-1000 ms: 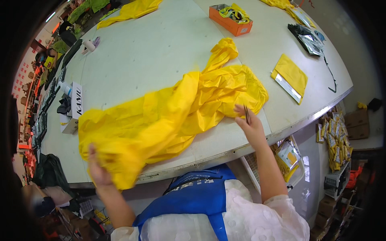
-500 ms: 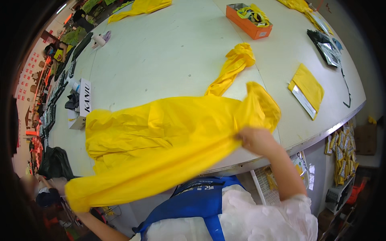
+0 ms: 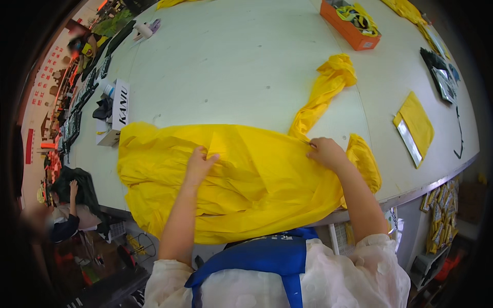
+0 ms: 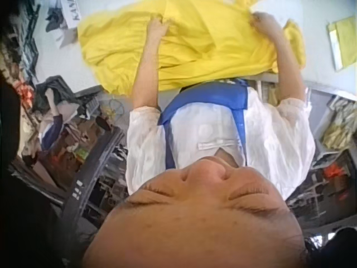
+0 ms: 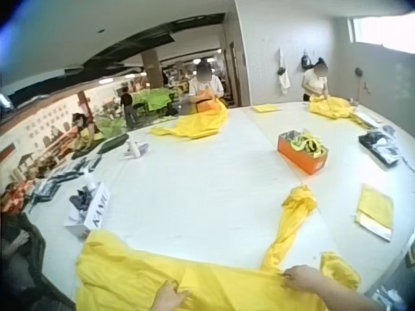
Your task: The person uses scissors to cut a large yellow fabric on a table, repeatedly trimming edges and removing small pieces. The person folds and repositions the fabric multiple times to access different sections for cutting.
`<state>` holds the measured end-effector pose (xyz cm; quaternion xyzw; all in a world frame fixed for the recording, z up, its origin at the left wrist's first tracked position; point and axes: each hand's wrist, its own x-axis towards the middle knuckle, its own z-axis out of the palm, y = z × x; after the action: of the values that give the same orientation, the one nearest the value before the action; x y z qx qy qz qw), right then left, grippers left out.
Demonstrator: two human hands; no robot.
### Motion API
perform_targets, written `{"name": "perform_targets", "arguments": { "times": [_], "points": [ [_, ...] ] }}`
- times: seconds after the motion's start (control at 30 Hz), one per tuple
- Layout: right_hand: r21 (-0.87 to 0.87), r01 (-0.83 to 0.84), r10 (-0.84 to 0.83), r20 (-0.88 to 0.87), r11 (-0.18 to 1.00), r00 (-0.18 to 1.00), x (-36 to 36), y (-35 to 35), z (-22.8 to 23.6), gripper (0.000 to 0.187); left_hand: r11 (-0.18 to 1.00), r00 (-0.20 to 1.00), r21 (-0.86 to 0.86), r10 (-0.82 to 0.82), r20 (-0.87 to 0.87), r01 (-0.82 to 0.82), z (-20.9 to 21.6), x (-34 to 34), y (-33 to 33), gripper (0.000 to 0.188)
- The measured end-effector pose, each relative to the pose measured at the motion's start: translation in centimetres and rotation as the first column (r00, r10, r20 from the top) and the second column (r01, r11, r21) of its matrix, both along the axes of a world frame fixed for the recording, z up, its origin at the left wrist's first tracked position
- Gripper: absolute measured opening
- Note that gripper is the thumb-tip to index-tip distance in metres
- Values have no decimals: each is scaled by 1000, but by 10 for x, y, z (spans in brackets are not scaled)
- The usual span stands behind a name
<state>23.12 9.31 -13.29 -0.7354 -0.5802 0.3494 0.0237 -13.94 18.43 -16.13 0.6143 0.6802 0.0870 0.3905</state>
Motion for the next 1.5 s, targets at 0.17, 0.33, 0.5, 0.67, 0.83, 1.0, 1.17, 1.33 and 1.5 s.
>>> {"name": "perform_targets", "arguments": {
  "times": [0.17,0.33,0.5,0.67,0.83,1.0,1.17,1.33,1.5],
  "points": [
    [345,318,-209,-318,883,925,-36,2,4,24,711,936,611,-303,-179,347,3,31,-66,35],
    [188,324,-166,-568,927,806,-153,21,13,38,543,829,646,-482,-283,536,36,56,-106,33],
    [-197,408,-386,-801,892,457,-163,27,-44,24,591,872,724,-489,-29,355,28,47,-133,30],
    [-408,412,-496,-859,815,130,-162,18,-25,17,564,827,768,-556,83,302,10,27,-157,21],
    [-451,416,-526,-846,790,82,-160,14,-37,15,625,848,747,-504,164,227,11,12,-161,20],
    [-448,393,-521,-847,803,100,-161,15,-27,17,638,899,741,-424,111,209,17,-6,-152,27],
    [210,-371,404,-698,905,591,-180,-28,43,11,650,950,714,-305,-67,259,59,-37,-58,64],
    [267,-683,621,-706,679,341,-166,-24,69,11,623,616,30,-763,-196,782,53,-32,-32,44],
    [235,-207,273,-295,950,916,-96,28,30,34,674,672,42,-727,-143,738,58,-42,-49,21]
  ]
}}
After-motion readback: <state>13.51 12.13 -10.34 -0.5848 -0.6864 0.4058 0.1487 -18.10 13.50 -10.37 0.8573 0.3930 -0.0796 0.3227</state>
